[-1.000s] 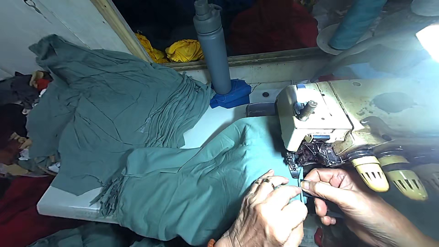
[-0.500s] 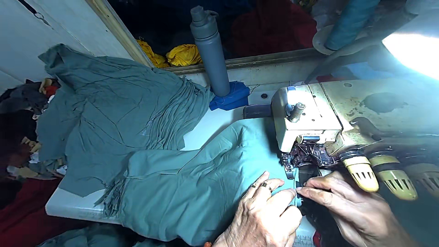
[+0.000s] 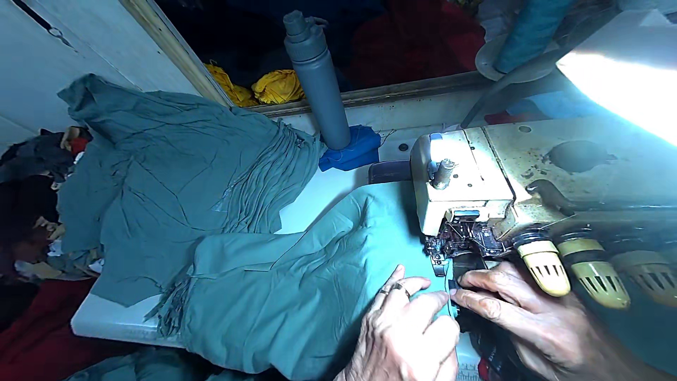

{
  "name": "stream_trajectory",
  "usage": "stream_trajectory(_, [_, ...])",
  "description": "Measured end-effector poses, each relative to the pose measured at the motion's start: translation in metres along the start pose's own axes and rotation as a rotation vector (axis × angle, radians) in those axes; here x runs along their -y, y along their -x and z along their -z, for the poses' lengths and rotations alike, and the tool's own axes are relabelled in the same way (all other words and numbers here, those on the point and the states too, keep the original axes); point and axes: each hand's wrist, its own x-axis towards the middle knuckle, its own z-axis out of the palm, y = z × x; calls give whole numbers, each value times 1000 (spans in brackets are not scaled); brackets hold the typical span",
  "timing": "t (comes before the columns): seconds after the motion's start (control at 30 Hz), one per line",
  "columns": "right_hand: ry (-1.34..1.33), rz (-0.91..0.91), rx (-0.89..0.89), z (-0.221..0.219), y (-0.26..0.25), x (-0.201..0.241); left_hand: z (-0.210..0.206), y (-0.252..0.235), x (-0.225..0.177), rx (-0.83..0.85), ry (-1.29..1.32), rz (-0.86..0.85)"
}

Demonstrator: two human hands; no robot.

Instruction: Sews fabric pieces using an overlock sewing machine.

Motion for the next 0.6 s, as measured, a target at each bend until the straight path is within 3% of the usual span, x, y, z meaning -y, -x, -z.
stream_trajectory(0.13, [-212, -320, -44, -4, 12, 38, 1, 2, -3, 49, -75, -16])
stream_trajectory(0.27, [-350, -615, 26, -34, 23, 59, -3, 2, 1, 30, -116, -40])
stream_trajectory(0.6, [-503, -662, -217, -52, 20, 49, -14, -6, 7, -65, -250, -81])
